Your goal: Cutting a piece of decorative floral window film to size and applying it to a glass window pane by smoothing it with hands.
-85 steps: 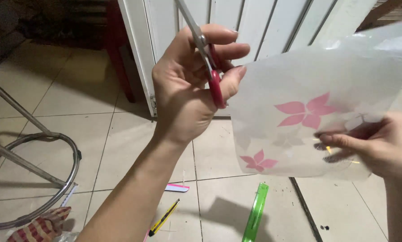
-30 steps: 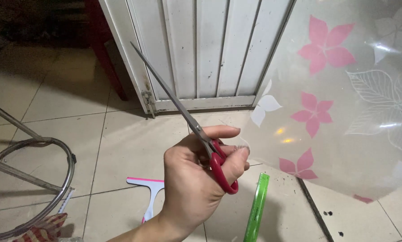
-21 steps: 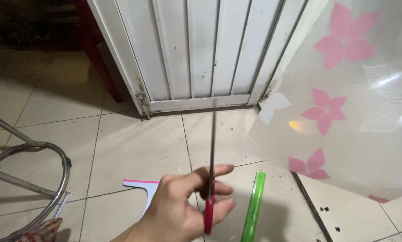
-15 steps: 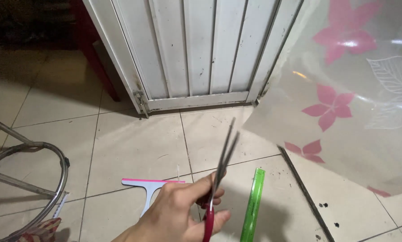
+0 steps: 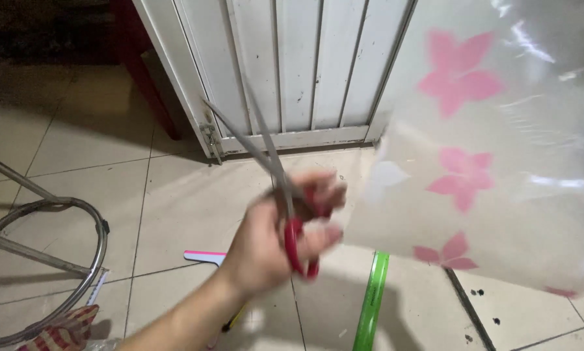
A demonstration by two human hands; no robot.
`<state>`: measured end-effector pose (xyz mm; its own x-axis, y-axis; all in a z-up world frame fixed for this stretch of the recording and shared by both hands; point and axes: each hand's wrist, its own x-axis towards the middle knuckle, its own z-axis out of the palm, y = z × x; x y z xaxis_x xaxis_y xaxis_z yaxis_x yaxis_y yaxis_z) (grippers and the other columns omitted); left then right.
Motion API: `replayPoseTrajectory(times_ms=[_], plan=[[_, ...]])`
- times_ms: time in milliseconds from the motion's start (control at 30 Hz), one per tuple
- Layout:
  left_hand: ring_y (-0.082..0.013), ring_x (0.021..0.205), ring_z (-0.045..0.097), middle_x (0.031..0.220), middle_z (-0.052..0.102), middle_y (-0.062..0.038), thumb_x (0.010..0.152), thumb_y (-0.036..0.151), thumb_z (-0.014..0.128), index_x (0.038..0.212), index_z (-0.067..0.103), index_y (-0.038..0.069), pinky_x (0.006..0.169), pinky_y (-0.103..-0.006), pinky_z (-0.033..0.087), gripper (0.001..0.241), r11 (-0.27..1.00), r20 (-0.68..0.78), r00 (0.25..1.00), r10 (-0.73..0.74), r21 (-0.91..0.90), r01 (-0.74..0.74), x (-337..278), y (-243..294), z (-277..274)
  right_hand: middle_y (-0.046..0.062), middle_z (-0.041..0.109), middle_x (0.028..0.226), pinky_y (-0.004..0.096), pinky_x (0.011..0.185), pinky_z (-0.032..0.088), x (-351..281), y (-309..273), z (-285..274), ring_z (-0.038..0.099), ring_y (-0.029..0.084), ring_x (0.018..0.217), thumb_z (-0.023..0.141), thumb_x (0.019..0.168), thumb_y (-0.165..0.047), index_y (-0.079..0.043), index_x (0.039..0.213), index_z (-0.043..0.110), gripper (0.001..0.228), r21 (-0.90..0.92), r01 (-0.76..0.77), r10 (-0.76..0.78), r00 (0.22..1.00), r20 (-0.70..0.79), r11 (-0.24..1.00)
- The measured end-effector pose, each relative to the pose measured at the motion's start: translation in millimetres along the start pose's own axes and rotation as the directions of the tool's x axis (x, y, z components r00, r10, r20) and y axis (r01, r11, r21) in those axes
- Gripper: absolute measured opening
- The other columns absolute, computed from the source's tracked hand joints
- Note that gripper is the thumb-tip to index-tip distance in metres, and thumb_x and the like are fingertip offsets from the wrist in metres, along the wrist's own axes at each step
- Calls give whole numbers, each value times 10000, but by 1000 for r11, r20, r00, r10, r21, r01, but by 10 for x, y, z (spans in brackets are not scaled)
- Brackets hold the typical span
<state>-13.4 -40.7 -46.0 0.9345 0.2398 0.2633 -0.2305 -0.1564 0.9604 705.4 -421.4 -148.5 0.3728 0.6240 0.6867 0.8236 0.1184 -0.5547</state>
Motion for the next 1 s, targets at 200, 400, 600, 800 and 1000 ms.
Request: replayPoseTrajectory(times_ms=[200, 400, 600, 800, 1000], plan=[[-157, 744, 707, 902, 748, -134, 812, 60, 755, 1215, 664, -50, 617, -243, 579, 427, 961, -288, 957, -31, -271, -51, 486, -53, 114, -28, 555, 969, 170, 550, 379, -354, -3379, 2503, 499, 29, 711, 679, 1200, -503, -75, 1176, 605, 435, 28, -617, 593, 741, -316, 786], [-106, 711, 697, 943, 788, -120, 817, 16, 749, 1129, 683, 1, 598, -216, 591, 319, 991, -449, 893, 34, -102, -89, 474, -230, 87, 255, 706, 1049, 467, 590, 538, -750, -3990, 3092, 642, 355, 763, 713, 741, -455, 70, 1255, 624, 740, 594, -790, 891, 369, 266, 150], [-200, 1101, 762, 1096, 739, -107, 883, 46, 721, 1198, 634, 32, 853, -264, 639, 327, 984, -268, 953, 144, -61, -165, 381, -141, 90, 214, 704, 973, 341, 624, 563, -495, -4403, 3108, 671, 284, 723, 671, 885, 46, 84, 1258, 615, 380, 462, -797, 902, 432, -13, 389], [-156, 736, 759, 929, 783, -119, 827, 219, 746, 1248, 661, 45, 605, -256, 620, 464, 989, -160, 976, -146, -43, 141, 13, -218, 14, 56, 749, 999, 138, 647, 655, -581, -4299, 2826, 754, 111, 771, 737, 838, -109, -34, 1506, 540, 700, 469, -625, 756, 634, -160, 624], [-195, 1062, 822, 1044, 825, -102, 771, 280, 789, 1258, 658, 77, 799, -294, 663, 544, 965, 97, 988, -117, 245, 90, -423, -437, 36, -28, 747, 966, 121, 590, 670, -734, -4046, 2588, 731, 41, 665, 690, 922, -125, -74, 1250, 657, 334, 543, -435, 567, 819, -94, 718]])
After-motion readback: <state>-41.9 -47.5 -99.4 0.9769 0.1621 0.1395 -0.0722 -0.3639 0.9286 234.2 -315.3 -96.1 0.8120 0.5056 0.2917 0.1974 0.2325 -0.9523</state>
